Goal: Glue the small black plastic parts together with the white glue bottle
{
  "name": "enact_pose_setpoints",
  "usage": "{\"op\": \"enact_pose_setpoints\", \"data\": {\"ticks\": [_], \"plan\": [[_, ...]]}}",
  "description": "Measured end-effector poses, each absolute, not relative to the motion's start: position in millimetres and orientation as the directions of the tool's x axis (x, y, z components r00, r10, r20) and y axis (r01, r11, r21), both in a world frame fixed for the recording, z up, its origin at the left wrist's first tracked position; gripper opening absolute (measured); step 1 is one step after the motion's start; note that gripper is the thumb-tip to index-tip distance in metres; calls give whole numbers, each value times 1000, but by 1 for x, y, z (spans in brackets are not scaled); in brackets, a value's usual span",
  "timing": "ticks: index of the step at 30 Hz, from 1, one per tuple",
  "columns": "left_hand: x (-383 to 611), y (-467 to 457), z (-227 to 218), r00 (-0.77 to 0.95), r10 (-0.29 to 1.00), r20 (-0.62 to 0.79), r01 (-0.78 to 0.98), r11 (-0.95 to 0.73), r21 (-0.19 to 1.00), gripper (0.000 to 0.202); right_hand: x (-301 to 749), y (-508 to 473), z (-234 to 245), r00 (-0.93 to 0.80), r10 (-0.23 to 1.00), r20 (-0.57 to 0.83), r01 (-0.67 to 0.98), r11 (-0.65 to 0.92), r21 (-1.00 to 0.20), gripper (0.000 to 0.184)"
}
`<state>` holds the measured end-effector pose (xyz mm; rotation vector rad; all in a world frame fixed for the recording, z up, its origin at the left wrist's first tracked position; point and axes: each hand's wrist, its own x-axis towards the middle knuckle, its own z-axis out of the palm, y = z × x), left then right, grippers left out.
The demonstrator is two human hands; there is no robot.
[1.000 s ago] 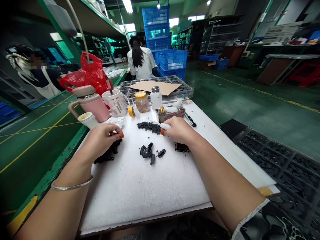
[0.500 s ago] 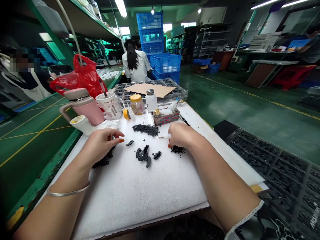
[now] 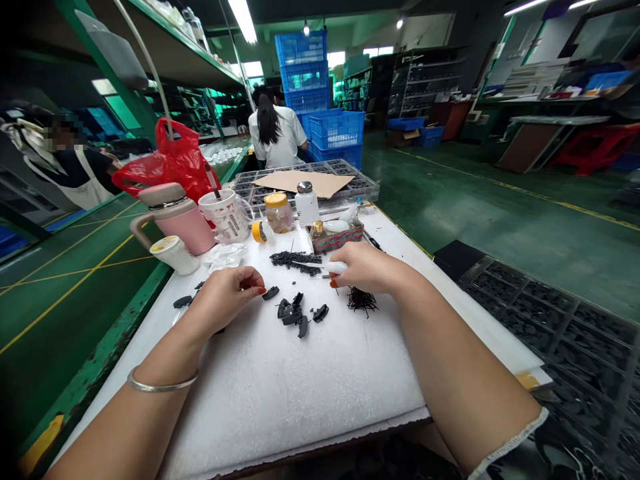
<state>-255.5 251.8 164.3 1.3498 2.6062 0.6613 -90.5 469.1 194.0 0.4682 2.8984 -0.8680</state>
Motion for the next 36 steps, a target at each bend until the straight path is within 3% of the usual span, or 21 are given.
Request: {"op": "enact_pose_setpoints", "data": {"ticks": [4,8,11,13,15,18,21,25,29,36], "plan": [[-251,254,161,-559,824,94,764,468,445,16,-93,460,193,-964,245,-99,242,667,-704,9],[-247,257,156,-517,853,69,807,458,374,14,-98,446,191,-965,263,-12,171,594,-786,8],[-245,260,158,-532,843,82,758,431,490,6,-101,436,190,-965,263,-1,132,482,-866,15],[-244,260,161,-568,822,36,588,374,717,10,-103,430,189,-964,266,26,90,415,-905,18],[-242,260,165,-573,818,-44,290,253,923,20,-104,424,187,-956,283,79,36,380,-924,18],[-237,260,168,-505,854,-126,-142,61,988,30,-103,416,185,-935,321,151,-26,362,-932,13],[-231,259,169,-435,885,-166,-388,-17,922,29,-99,407,186,-903,334,269,-124,397,-909,10],[-224,260,170,-317,933,-171,-543,-30,839,34,-93,401,186,-806,339,485,-229,577,-784,8],[-218,262,170,-261,952,-163,-609,-31,792,36,-91,399,187,-727,333,601,-257,679,-688,10],[-216,264,166,-287,943,-169,-610,-44,791,21,-91,399,184,-625,278,729,-284,789,-545,4]]}}
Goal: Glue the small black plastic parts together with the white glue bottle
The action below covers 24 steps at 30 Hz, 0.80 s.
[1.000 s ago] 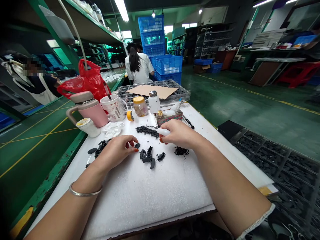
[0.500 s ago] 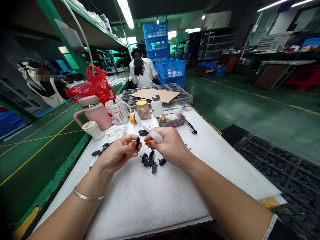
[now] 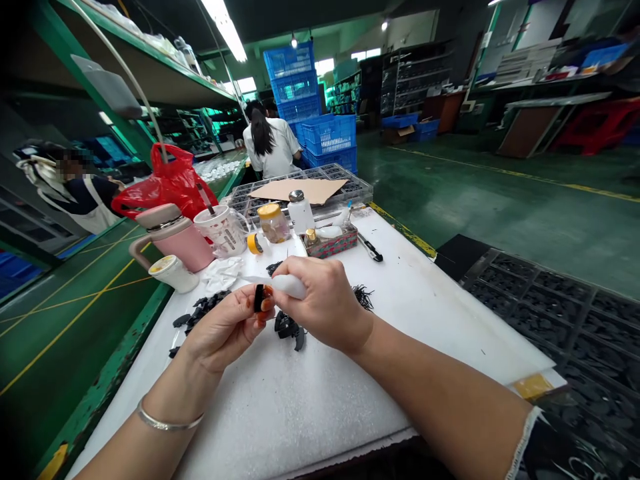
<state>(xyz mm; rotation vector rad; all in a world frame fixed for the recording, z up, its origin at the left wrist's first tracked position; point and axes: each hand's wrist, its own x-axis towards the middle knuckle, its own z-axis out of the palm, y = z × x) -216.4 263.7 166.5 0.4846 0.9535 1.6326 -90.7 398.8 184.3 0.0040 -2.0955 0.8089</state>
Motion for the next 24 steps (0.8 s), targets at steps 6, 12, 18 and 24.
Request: {"op": "enact_pose_setpoints", "data": {"ticks": [6,12,18,24], "plan": [[-215,265,166,-346,923,-167,-595,-79,800,18,-93,400,179,-544,125,830,-343,869,-356,9],[-210,268,169,-369,917,-151,-575,-97,812,20,-93,397,177,-464,0,886,-357,915,-187,3],[-212,266,167,-405,899,-166,-567,-105,817,22,-95,396,176,-491,-5,871,-342,921,-187,4],[-211,266,165,-441,884,-156,-533,-118,838,23,-95,395,176,-476,1,880,-355,915,-193,3]]}}
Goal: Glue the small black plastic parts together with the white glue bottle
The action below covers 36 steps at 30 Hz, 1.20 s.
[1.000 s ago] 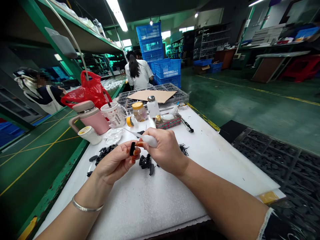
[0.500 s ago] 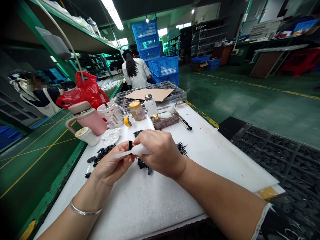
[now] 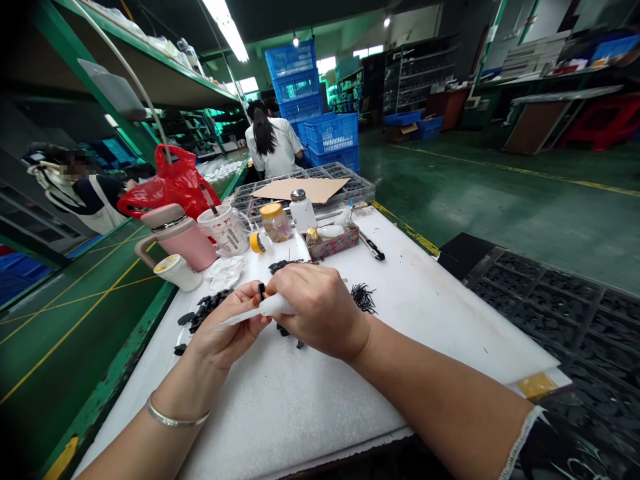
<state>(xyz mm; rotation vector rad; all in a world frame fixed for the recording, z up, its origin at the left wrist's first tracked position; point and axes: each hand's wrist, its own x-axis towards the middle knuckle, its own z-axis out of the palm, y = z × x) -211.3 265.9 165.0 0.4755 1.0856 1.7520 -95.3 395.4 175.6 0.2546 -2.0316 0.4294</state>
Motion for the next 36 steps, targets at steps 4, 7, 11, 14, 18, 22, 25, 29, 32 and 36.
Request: {"op": "enact_pose_setpoints", "data": {"ticks": [4,7,11,14,18,22,25,29,32,36], "plan": [[-210,267,163,-477,871,-117,-497,-158,853,26,-94,392,176,-466,9,885,-344,919,-191,5],[-210,267,164,-478,870,-124,-507,-158,847,26,-92,391,179,-489,117,864,-355,879,-320,1],[-213,266,168,-491,861,-132,-528,-174,831,28,-91,401,187,-530,452,717,-244,729,-640,7],[-219,263,170,-523,844,-117,-534,-218,817,26,-96,420,187,-683,555,474,-60,605,-794,13],[-231,257,173,-612,789,-57,-501,-332,799,24,-110,439,173,-914,405,4,282,645,-710,9],[-240,251,178,-652,758,-9,-481,-404,778,24,-115,445,162,-909,417,-26,356,743,-567,8],[-241,249,181,-633,774,11,-498,-417,760,24,-113,452,161,-897,443,2,382,775,-503,11],[-239,247,183,-595,803,20,-539,-417,732,25,-110,467,162,-870,493,16,444,797,-410,13],[-236,245,184,-565,823,51,-580,-440,686,27,-108,472,161,-860,510,15,471,804,-363,16],[-233,243,185,-539,836,99,-595,-462,658,28,-109,468,164,-880,475,12,435,815,-382,14]]}}
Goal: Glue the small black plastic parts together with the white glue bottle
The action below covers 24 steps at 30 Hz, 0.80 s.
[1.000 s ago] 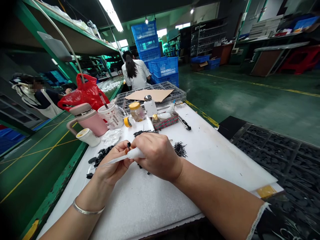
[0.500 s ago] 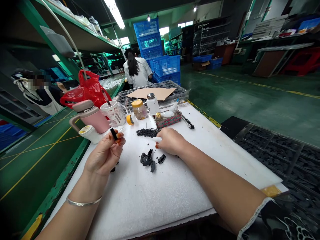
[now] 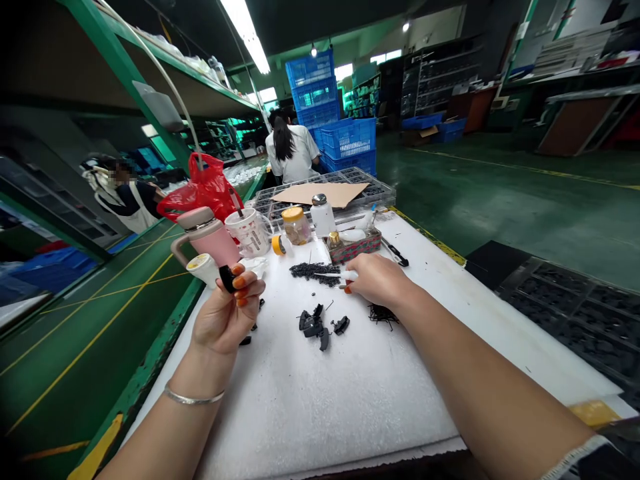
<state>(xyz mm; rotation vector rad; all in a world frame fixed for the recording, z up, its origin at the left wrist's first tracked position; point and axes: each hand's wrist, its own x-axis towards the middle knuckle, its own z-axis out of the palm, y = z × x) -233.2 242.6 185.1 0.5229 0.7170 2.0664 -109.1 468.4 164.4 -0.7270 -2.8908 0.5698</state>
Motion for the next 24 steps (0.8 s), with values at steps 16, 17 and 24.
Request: {"op": "enact_pose_setpoints", "data": {"ticks": [16,17,24], "plan": [[-227,249,180,-511,857,73,-551,-391,737,33,-89,411,198,-838,369,403,-170,524,-834,15],[-227,250,179,-510,858,69,-545,-384,745,32,-87,408,198,-822,376,428,-186,533,-825,15],[-225,257,172,-509,861,12,-513,-314,799,30,-85,396,195,-763,352,542,-184,685,-705,14]]}}
